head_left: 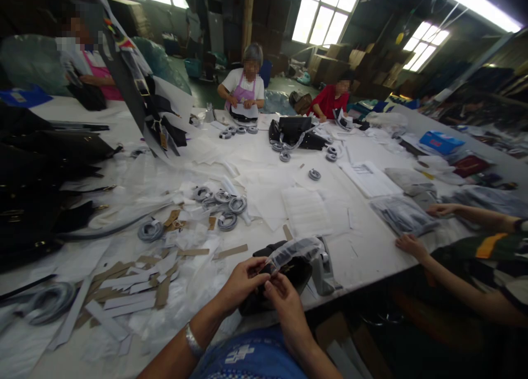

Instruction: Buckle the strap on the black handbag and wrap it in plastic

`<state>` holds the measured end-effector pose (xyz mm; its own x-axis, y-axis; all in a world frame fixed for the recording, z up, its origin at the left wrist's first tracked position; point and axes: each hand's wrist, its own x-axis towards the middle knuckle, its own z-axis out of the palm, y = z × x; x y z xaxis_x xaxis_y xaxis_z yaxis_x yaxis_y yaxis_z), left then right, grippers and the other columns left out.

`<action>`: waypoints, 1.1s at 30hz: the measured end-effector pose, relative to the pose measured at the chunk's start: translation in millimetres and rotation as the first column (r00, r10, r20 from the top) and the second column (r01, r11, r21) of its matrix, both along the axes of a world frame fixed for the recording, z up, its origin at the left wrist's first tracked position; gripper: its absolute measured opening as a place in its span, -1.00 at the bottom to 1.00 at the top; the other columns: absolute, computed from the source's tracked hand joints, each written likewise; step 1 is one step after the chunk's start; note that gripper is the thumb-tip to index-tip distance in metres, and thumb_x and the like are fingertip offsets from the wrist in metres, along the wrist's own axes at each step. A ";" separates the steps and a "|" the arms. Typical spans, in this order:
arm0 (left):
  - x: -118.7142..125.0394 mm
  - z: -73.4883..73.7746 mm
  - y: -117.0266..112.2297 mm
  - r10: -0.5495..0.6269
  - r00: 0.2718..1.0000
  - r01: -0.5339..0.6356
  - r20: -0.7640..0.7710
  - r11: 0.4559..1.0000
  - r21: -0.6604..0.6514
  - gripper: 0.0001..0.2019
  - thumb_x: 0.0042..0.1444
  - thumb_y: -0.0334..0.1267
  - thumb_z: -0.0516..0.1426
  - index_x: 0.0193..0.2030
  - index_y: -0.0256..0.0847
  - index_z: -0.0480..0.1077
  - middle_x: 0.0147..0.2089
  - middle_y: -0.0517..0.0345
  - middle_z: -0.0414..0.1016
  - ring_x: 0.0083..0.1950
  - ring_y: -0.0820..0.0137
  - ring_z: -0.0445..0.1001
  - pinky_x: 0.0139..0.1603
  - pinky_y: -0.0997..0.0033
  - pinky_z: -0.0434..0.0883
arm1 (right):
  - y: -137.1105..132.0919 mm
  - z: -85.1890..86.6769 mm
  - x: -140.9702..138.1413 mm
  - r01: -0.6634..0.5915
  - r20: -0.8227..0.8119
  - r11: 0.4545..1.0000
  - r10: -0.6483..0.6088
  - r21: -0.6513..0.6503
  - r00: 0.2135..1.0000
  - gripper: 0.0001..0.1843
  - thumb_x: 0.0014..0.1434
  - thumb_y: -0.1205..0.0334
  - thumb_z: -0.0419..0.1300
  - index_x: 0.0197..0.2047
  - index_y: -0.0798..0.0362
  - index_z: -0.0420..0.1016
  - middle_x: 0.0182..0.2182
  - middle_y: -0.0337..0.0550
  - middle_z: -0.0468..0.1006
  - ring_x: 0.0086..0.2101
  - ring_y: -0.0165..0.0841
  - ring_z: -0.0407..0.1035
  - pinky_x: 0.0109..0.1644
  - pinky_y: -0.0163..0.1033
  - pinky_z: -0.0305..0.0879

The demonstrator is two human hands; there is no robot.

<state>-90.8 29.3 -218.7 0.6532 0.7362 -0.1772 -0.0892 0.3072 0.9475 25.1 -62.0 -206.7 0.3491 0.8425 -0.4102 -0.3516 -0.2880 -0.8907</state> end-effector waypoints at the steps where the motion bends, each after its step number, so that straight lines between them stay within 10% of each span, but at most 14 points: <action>1: -0.6 1.8 -0.1 0.002 1.000 -0.002 -0.004 1.000 0.005 -0.64 0.05 -0.22 0.28 0.01 -0.22 0.50 -0.01 0.01 0.55 0.04 0.19 0.46 0.11 0.27 0.33 | -0.3 -3.1 -2.2 -0.034 0.014 0.999 0.034 -0.011 0.999 -0.51 0.01 0.01 0.39 -0.03 0.06 0.51 -0.09 -0.03 0.61 -0.06 -0.16 0.47 -0.01 -0.16 0.37; 14: 4.5 39.0 33.4 0.015 0.930 0.066 -0.367 0.976 0.207 -0.59 0.11 0.08 0.16 -0.41 -0.27 0.58 -0.45 0.12 0.55 -0.34 0.29 0.45 -0.31 0.43 0.31 | 7.0 -0.8 -18.2 -0.088 0.275 0.996 0.075 0.033 0.959 -0.63 0.15 -0.07 0.23 -0.39 0.11 0.54 -0.57 -0.26 0.40 -0.51 -0.39 0.30 -0.43 -0.33 0.19; 20: 14.4 47.0 52.5 -0.304 0.903 0.305 -0.303 0.951 -0.045 -0.58 0.06 0.10 0.21 -0.37 -0.31 0.56 -0.50 0.18 0.47 -0.48 0.44 0.32 -0.46 0.50 0.21 | 6.6 -3.1 -21.4 -0.095 0.189 0.994 0.085 0.046 0.978 -0.54 0.15 -0.15 0.20 -0.18 0.11 0.56 -0.61 -0.28 0.40 -0.57 -0.39 0.27 -0.47 -0.33 0.19; 33: 29.3 55.2 51.3 -0.162 0.946 0.151 -0.280 0.987 -0.058 -0.60 0.03 0.03 0.26 -0.30 -0.36 0.57 -0.38 0.04 0.59 -0.37 0.36 0.46 -0.28 0.39 0.35 | 9.1 1.0 -16.8 -0.063 0.145 0.993 0.048 0.102 0.988 -0.56 0.20 -0.13 0.14 -0.37 0.10 0.55 -0.61 -0.30 0.33 -0.60 -0.47 0.10 -0.52 -0.35 0.03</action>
